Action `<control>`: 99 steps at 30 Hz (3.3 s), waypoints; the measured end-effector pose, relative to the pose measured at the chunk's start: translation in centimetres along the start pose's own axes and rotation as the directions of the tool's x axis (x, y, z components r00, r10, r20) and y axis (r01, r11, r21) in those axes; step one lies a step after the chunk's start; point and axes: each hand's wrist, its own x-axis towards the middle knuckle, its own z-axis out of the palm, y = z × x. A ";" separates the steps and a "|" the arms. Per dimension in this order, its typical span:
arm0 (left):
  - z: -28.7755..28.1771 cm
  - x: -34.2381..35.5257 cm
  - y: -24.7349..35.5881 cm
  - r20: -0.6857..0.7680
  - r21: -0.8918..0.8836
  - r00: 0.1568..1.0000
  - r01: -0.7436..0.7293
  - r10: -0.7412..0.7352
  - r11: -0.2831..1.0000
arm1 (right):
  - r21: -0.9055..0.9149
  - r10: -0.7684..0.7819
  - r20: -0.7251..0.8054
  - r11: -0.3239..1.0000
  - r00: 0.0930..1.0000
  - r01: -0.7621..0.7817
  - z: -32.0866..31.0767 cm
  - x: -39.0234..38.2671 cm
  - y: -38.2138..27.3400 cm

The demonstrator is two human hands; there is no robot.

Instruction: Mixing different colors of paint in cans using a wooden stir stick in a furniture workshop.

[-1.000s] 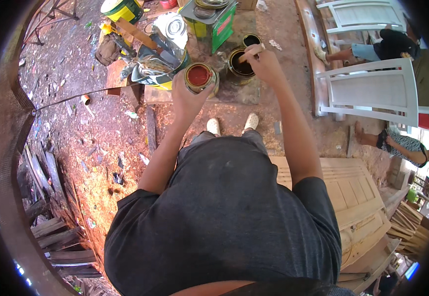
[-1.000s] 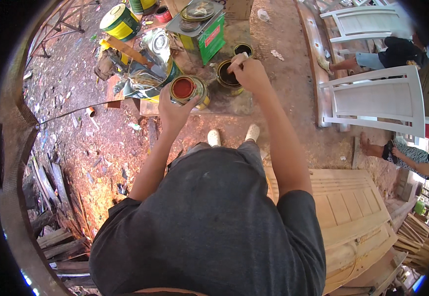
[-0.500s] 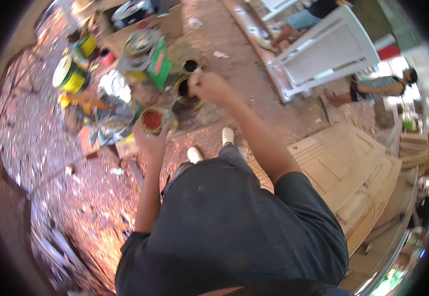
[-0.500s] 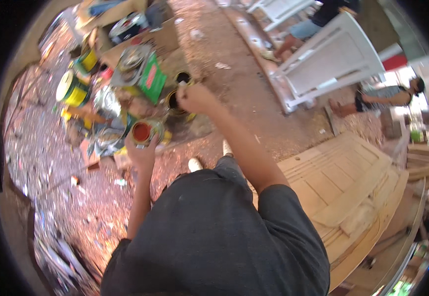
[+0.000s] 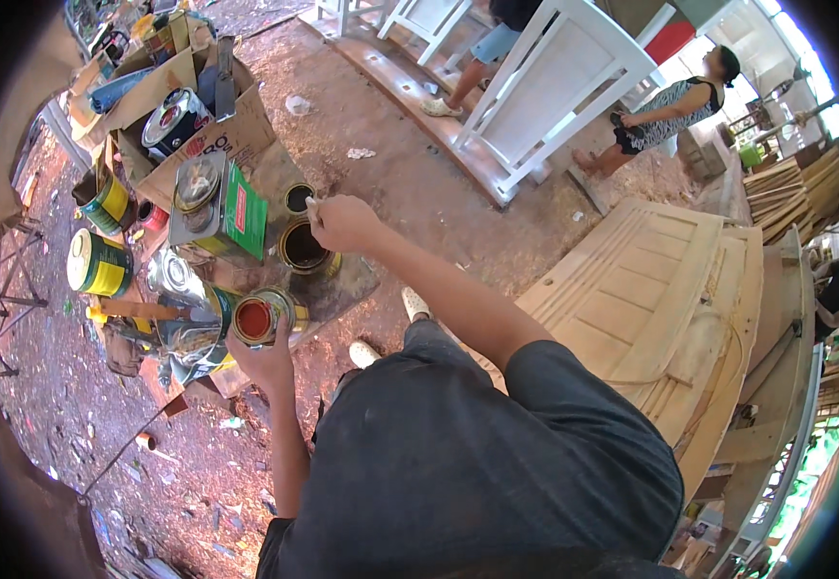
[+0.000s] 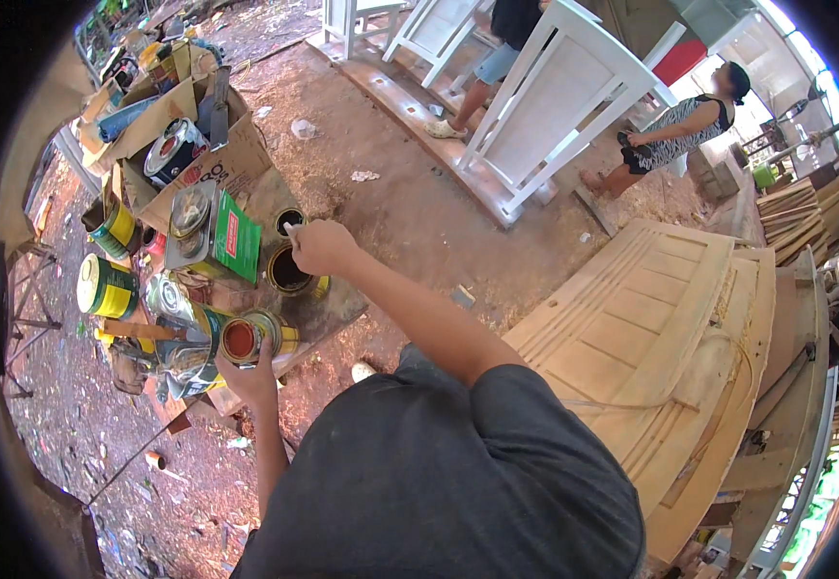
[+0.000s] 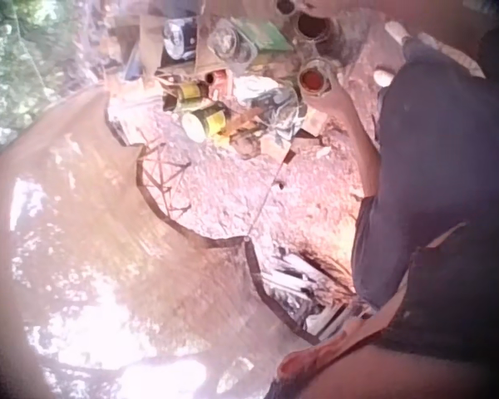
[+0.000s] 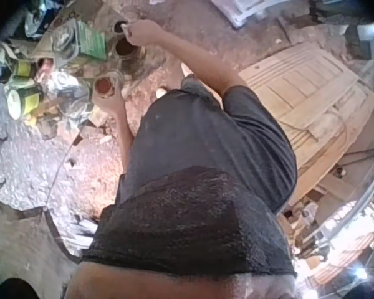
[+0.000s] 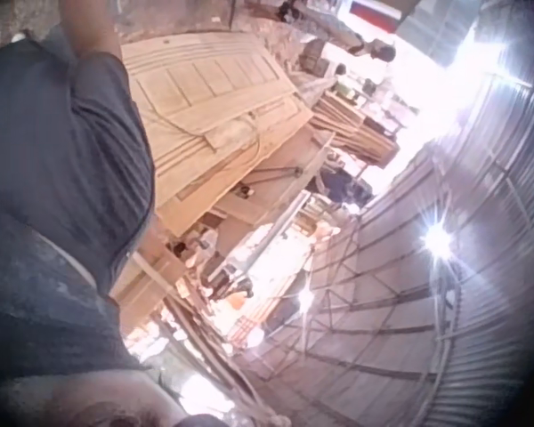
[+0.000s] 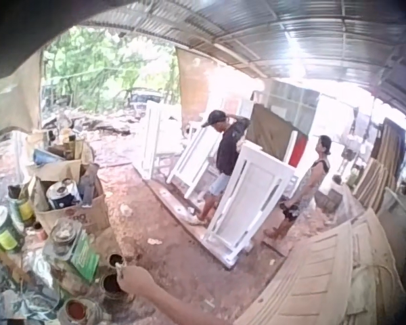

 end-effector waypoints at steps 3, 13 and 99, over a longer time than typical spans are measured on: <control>0.2 0.1 0.2 0.013 0.016 1.000 -0.007 0.007 1.000 | 0.051 -0.041 0.063 0.998 0.997 0.038 1.6 -0.1 1.5; 0.2 -0.1 0.2 -0.008 0.034 1.000 -0.020 0.020 0.999 | 0.440 -0.189 0.053 0.886 0.981 0.147 3.6 1.4 2.1; 0.4 0.2 -0.4 -0.001 0.010 1.000 -0.025 0.025 1.000 | 0.012 -0.159 0.109 0.987 0.981 0.158 1.7 0.0 0.4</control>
